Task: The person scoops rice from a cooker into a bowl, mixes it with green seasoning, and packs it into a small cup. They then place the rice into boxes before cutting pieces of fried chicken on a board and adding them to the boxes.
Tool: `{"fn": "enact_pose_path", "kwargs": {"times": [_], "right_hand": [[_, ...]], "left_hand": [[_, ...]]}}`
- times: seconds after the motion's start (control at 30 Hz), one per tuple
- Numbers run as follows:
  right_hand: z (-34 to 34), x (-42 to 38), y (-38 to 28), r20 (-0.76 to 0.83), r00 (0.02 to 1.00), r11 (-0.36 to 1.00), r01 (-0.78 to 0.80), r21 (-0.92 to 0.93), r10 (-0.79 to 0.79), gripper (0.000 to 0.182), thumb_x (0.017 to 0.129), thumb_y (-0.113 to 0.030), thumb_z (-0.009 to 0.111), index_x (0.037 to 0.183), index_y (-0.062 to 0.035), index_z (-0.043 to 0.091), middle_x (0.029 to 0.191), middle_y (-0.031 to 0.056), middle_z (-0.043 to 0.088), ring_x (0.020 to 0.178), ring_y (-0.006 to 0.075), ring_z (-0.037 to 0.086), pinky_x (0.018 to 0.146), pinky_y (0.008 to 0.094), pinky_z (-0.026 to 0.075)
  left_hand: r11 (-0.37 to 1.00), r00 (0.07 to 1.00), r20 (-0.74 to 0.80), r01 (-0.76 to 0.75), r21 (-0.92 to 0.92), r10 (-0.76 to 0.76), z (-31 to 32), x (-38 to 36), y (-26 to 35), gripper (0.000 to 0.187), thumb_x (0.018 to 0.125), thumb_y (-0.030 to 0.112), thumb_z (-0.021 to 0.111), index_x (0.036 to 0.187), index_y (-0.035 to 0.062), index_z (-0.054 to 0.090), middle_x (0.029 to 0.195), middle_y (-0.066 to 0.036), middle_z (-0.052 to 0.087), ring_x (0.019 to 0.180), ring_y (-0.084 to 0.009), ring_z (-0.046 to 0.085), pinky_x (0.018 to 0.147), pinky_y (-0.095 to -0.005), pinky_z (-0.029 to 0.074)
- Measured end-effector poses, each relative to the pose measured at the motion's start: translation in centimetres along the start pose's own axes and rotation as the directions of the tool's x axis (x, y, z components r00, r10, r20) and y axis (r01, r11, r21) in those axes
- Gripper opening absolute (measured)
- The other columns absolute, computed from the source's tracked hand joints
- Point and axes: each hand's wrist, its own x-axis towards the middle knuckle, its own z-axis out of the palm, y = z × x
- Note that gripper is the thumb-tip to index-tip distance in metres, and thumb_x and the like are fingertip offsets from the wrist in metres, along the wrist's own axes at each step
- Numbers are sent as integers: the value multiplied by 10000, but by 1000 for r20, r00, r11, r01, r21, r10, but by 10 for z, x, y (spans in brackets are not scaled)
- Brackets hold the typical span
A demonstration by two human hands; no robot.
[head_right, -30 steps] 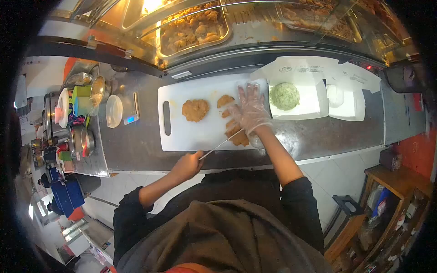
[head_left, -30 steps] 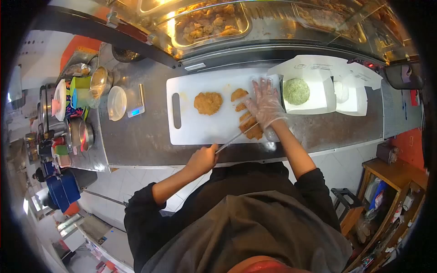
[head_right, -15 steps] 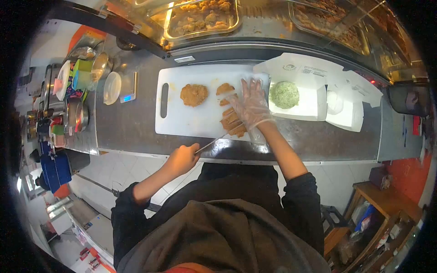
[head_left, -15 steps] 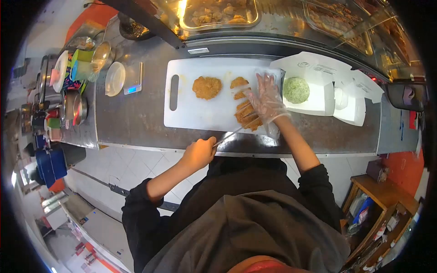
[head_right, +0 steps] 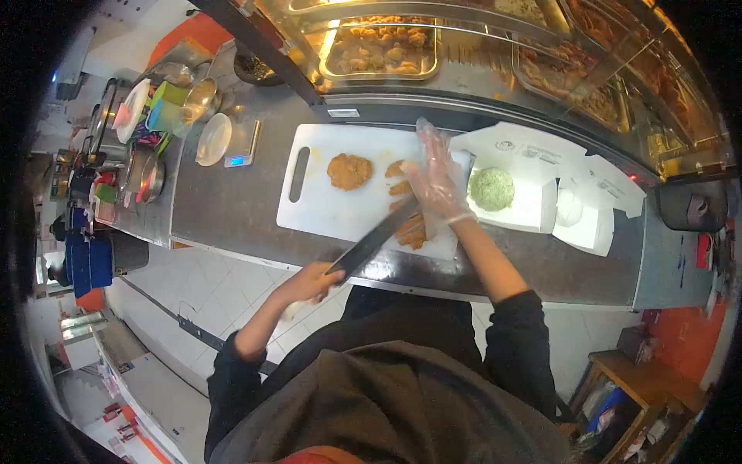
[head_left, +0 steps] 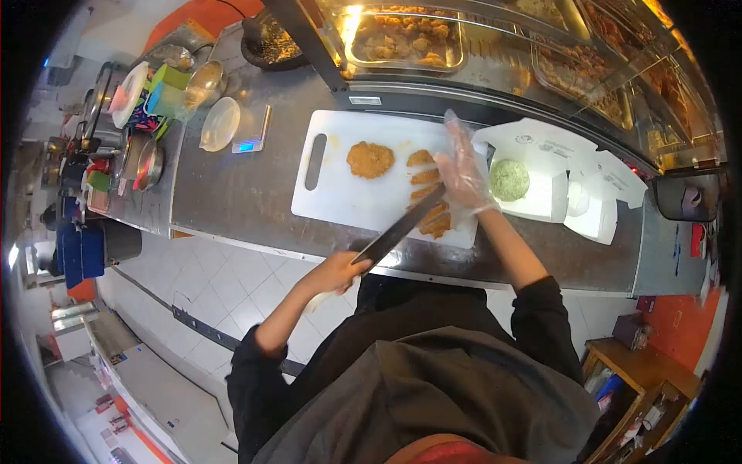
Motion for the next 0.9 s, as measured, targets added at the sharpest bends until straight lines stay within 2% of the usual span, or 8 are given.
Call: {"fn": "enact_pose_path", "kwargs": {"times": [0.03, 0.1, 0.17, 0.3, 0.47, 0.57, 0.7, 0.9], "right_hand": [[-7, -1, -9, -170, 964, 927, 247, 283, -205, 772, 754, -516, 433, 1290, -47, 133, 1307, 247, 144, 1225, 361, 134, 991, 426, 141], [-18, -15, -22, -20, 979, 935, 200, 294, -203, 908, 652, -535, 561, 1293, -62, 126, 1309, 246, 134, 1222, 383, 114, 987, 443, 147], [-11, -21, -19, 423, 779, 830, 548, -102, -462, 1037, 515, -566, 645, 1302, -119, 139, 1313, 245, 116, 1204, 432, 106, 978, 485, 136], [-8, -16, -25, 775, 619, 756, 566, -329, -127, 1029, 487, -609, 630, 1304, -194, 162, 1318, 264, 27, 1202, 459, 3, 959, 543, 68], [33, -20, 12, 412, 889, 865, 359, -351, -201, 954, 514, -581, 624, 1281, -163, 242, 1308, 283, 39, 1185, 490, 3, 939, 572, 71], [33, -29, 15, 201, 927, 897, 360, -256, -315, 938, 523, -568, 626, 1271, -136, 259, 1303, 289, 49, 1171, 510, 38, 947, 563, 72], [-28, -49, -37, 170, 932, 868, 360, -342, -319, 912, 535, -558, 626, 1259, -125, 278, 1292, 298, 79, 1173, 502, 74, 959, 546, 102], [-109, -96, -18, -274, 942, 803, -10, -596, -192, 836, 561, -545, 627, 1221, -124, 333, 1317, 185, 160, 1181, 446, 157, 946, 537, 191]], "left_hand": [[997, 998, -22, 64, -45, -65, -3, -18, -7, 376, 818, 388, 464, 727, 25, 497, 434, -1, 405, 337, -81, 406, 326, -218, 327], [989, 991, -48, 122, -88, -126, -3, -42, -25, 389, 823, 399, 450, 718, 27, 492, 434, -3, 401, 338, -81, 405, 328, -219, 328], [936, 964, -56, 236, -261, -259, 2, -47, -47, 395, 824, 414, 440, 711, 39, 491, 428, 1, 387, 335, -86, 400, 327, -221, 321], [955, 993, -103, 28, -295, -61, 26, 15, -56, 425, 820, 445, 426, 663, 54, 478, 414, 7, 371, 327, -97, 382, 325, -235, 310], [870, 997, -69, -70, -489, 42, 49, 93, -16, 342, 827, 362, 450, 659, 64, 437, 426, 12, 355, 326, -92, 357, 319, -238, 294], [833, 998, -64, -40, -551, 5, 63, 83, 9, 312, 835, 332, 449, 672, 72, 396, 420, 28, 306, 324, -84, 324, 312, -245, 293], [862, 987, -43, -158, -482, 157, 72, 61, 22, 306, 842, 345, 440, 709, 72, 404, 421, 22, 313, 319, -85, 323, 308, -239, 287], [934, 943, 69, -310, -177, 325, 103, 67, 97, 259, 851, 301, 420, 742, 66, 415, 434, 23, 329, 326, -84, 325, 312, -243, 295]]}}
